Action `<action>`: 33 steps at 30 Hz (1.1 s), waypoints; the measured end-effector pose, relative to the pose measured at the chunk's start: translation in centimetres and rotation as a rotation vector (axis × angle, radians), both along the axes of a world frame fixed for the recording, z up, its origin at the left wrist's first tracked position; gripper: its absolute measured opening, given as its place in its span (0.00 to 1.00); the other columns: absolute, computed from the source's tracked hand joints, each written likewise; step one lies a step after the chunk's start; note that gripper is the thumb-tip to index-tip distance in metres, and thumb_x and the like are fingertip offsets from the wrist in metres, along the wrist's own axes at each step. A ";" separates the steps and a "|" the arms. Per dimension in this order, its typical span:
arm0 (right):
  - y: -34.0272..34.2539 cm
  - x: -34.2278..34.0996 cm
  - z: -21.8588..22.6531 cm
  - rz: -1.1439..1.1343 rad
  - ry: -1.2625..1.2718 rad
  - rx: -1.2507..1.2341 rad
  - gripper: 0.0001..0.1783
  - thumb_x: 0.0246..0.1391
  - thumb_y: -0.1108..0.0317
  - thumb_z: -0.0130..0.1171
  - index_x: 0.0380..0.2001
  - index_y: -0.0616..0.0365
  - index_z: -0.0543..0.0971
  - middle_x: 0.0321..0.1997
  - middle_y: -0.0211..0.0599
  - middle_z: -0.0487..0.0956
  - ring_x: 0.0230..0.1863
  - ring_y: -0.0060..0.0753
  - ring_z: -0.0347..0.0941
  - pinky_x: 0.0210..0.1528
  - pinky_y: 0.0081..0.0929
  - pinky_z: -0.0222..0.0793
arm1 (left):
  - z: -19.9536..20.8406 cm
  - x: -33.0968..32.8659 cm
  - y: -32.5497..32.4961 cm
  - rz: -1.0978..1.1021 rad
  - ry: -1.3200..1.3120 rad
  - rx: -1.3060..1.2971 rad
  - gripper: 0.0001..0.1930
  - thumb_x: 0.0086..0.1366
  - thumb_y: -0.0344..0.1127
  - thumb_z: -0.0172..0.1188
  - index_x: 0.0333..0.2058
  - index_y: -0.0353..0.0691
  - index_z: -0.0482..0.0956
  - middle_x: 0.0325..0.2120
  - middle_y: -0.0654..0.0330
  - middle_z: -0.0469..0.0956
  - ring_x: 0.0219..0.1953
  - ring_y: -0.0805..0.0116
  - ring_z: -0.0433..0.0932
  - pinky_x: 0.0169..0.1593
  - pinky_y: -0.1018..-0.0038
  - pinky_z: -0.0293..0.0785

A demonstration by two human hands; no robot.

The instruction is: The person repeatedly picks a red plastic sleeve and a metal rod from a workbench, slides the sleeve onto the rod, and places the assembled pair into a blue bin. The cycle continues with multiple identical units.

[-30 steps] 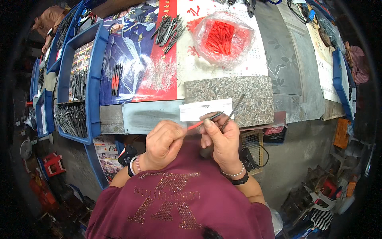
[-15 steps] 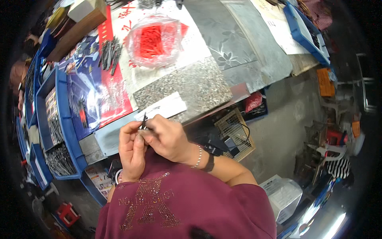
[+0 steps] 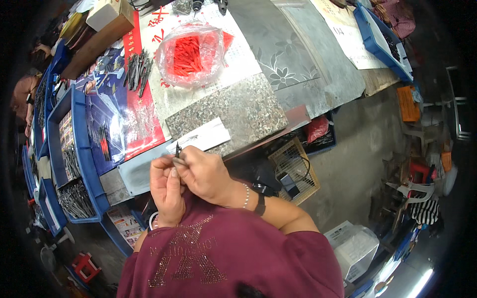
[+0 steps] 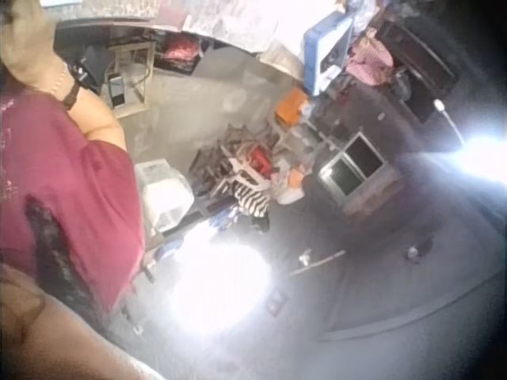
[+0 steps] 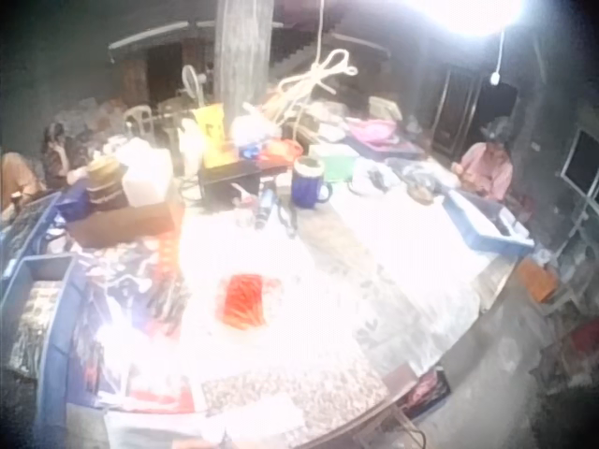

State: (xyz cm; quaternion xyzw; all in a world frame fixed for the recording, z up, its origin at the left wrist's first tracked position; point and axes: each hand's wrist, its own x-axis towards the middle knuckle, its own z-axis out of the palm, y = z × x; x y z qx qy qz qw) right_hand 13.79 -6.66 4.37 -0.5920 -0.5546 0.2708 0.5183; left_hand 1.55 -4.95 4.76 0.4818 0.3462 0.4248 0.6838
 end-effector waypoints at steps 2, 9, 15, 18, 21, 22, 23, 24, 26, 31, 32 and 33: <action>-0.2 0.5 0.5 0.120 0.597 -0.139 0.12 0.64 0.65 0.53 0.33 0.65 0.72 0.23 0.36 0.76 0.23 0.24 0.74 0.24 0.23 0.68 | 0.4 -0.5 0.1 -0.077 -0.070 -0.075 0.16 0.70 0.28 0.48 0.55 0.37 0.62 0.32 0.66 0.70 0.28 0.85 0.63 0.28 0.87 0.55; -0.5 0.9 0.6 0.074 0.260 0.069 0.08 0.60 0.70 0.56 0.31 0.63 0.71 0.23 0.36 0.71 0.21 0.25 0.69 0.22 0.23 0.63 | 1.2 -1.8 0.5 -0.266 -0.016 -0.094 0.22 0.73 0.35 0.49 0.61 0.37 0.57 0.24 0.67 0.68 0.22 0.84 0.62 0.25 0.87 0.54; -0.8 0.5 1.4 0.027 -0.001 0.109 0.08 0.62 0.68 0.54 0.31 0.62 0.71 0.23 0.37 0.70 0.18 0.36 0.69 0.22 0.28 0.64 | 0.8 -2.5 0.3 -0.307 -0.042 0.020 0.20 0.72 0.26 0.42 0.61 0.36 0.61 0.34 0.65 0.72 0.28 0.83 0.65 0.32 0.84 0.62; -1.2 1.0 1.9 0.130 0.589 -0.346 0.10 0.65 0.66 0.49 0.31 0.62 0.70 0.21 0.29 0.68 0.19 0.23 0.68 0.21 0.25 0.63 | 0.8 -2.6 0.3 -0.276 0.053 0.048 0.20 0.72 0.26 0.43 0.61 0.36 0.61 0.37 0.62 0.74 0.30 0.81 0.68 0.35 0.83 0.66; -1.5 0.8 1.6 0.163 0.633 -0.269 0.10 0.64 0.67 0.51 0.34 0.64 0.74 0.25 0.29 0.74 0.25 0.17 0.69 0.27 0.20 0.65 | 0.6 -2.3 0.0 -0.205 -0.035 0.069 0.17 0.72 0.25 0.42 0.58 0.33 0.61 0.40 0.57 0.75 0.38 0.76 0.74 0.42 0.80 0.70; -1.5 0.5 1.3 0.164 0.517 -0.227 0.09 0.63 0.68 0.54 0.35 0.65 0.76 0.27 0.31 0.76 0.25 0.18 0.70 0.28 0.19 0.66 | 0.5 -2.3 -0.1 -0.162 -0.019 0.065 0.16 0.72 0.25 0.43 0.57 0.33 0.61 0.40 0.57 0.76 0.38 0.76 0.74 0.42 0.80 0.70; -1.5 0.1 0.9 0.146 0.399 -0.179 0.07 0.59 0.71 0.59 0.37 0.64 0.77 0.28 0.32 0.77 0.26 0.19 0.70 0.29 0.19 0.66 | 0.3 -1.9 -0.3 -0.093 -0.089 0.026 0.16 0.72 0.25 0.44 0.57 0.32 0.61 0.39 0.56 0.77 0.38 0.75 0.76 0.42 0.79 0.72; -1.5 -0.3 0.6 0.115 0.299 -0.124 0.07 0.57 0.72 0.60 0.37 0.64 0.77 0.28 0.33 0.77 0.25 0.21 0.70 0.28 0.19 0.65 | 0.2 -2.0 -0.2 -0.071 -0.024 0.099 0.16 0.72 0.25 0.44 0.56 0.32 0.62 0.39 0.55 0.78 0.38 0.75 0.77 0.42 0.79 0.72; -1.5 -0.9 0.1 0.059 0.278 -0.060 0.07 0.55 0.73 0.62 0.37 0.63 0.77 0.29 0.33 0.76 0.25 0.21 0.69 0.27 0.20 0.64 | 0.1 -2.1 -0.2 -0.040 0.104 0.236 0.16 0.71 0.25 0.44 0.56 0.31 0.62 0.39 0.54 0.79 0.38 0.74 0.78 0.41 0.78 0.74; -1.1 -1.5 -0.5 0.033 0.143 0.046 0.06 0.54 0.75 0.62 0.33 0.63 0.75 0.26 0.35 0.73 0.23 0.24 0.67 0.25 0.21 0.63 | 0.4 -2.9 -0.4 -0.055 0.187 0.309 0.16 0.70 0.22 0.42 0.56 0.30 0.62 0.41 0.52 0.78 0.42 0.73 0.77 0.47 0.78 0.72; -1.1 -1.6 -0.5 0.026 0.109 0.079 0.06 0.54 0.75 0.62 0.33 0.63 0.74 0.25 0.36 0.73 0.22 0.25 0.66 0.25 0.21 0.63 | 0.4 -3.0 -0.5 -0.048 0.194 0.314 0.16 0.70 0.22 0.42 0.55 0.30 0.62 0.41 0.52 0.79 0.42 0.73 0.78 0.46 0.78 0.73; -0.9 -1.8 -0.5 0.007 -0.051 0.101 0.06 0.55 0.76 0.60 0.31 0.62 0.72 0.24 0.39 0.70 0.20 0.33 0.67 0.24 0.24 0.63 | 0.4 -3.0 -0.5 -0.042 0.200 0.307 0.16 0.70 0.21 0.42 0.55 0.30 0.63 0.41 0.52 0.79 0.41 0.73 0.78 0.46 0.77 0.73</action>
